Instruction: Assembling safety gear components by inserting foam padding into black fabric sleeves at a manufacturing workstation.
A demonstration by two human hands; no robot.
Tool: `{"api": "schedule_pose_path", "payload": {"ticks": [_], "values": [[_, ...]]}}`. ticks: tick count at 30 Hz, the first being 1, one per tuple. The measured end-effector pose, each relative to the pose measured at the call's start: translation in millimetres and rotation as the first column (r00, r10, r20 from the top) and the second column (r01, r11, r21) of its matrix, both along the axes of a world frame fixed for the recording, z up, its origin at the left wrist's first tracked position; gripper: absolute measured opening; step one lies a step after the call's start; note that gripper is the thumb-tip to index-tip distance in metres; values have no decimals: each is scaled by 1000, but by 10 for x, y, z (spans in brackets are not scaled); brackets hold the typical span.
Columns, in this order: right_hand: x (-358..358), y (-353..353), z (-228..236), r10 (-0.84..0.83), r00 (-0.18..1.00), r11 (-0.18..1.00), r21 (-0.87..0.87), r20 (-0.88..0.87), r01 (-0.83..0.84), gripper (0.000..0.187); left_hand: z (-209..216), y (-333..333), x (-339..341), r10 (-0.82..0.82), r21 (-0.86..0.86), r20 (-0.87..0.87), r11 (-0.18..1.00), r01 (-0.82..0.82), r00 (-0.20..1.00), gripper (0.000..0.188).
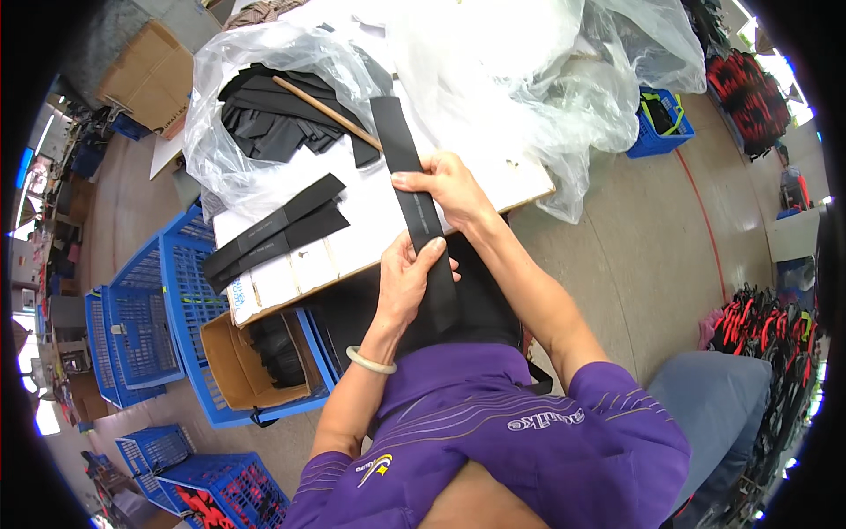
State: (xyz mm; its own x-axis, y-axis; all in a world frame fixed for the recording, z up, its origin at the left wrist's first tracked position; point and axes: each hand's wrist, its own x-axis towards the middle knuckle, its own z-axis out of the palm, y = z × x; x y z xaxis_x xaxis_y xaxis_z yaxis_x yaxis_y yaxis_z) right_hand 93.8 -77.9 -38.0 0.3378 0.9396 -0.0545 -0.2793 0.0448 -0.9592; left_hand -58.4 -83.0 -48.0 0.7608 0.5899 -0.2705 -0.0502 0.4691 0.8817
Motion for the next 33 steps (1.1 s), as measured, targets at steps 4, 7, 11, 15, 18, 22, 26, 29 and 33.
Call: {"api": "schedule_pose_path", "payload": {"ticks": [4, 7, 11, 15, 18, 22, 26, 29, 33], "values": [[-64, -101, 91, -134, 877, 989, 5, 461, 148, 16, -20, 12, 66, 106, 63, 36, 992, -108, 994, 32], [-282, -154, 154, -305, 461, 952, 276, 833, 132, 21, -1, 92, 108, 268, 65, 172, 957, -283, 948, 43], [-264, -286, 269, -279, 832, 910, 409, 479, 70, 23, 189, 224, 242, 389, -81, 279, 920, -383, 878, 43], [-165, -533, 217, -287, 882, 955, 188, 375, 231, 18, 219, 419, 351, 377, -287, 431, 919, -271, 820, 53], [-260, -611, 112, -344, 811, 939, 145, 474, 313, 15, 132, 428, 481, 408, -265, 440, 910, -319, 800, 45], [-229, -657, 2, -475, 462, 865, 302, 749, 400, 16, 208, 320, 618, 384, -134, 344, 923, -360, 857, 38], [-147, -679, 36, -290, 820, 957, 146, 493, 251, 29, 205, 493, 534, 348, -305, 547, 930, -206, 762, 42], [-93, -704, -56, -109, 994, 992, -72, -23, 107, 23, 320, 466, 530, 319, -220, 468, 945, -241, 824, 44], [-109, -720, -58, -150, 979, 988, -58, -138, 143, 17, 410, 520, 403, 319, -178, 440, 947, -267, 839, 38]]}}
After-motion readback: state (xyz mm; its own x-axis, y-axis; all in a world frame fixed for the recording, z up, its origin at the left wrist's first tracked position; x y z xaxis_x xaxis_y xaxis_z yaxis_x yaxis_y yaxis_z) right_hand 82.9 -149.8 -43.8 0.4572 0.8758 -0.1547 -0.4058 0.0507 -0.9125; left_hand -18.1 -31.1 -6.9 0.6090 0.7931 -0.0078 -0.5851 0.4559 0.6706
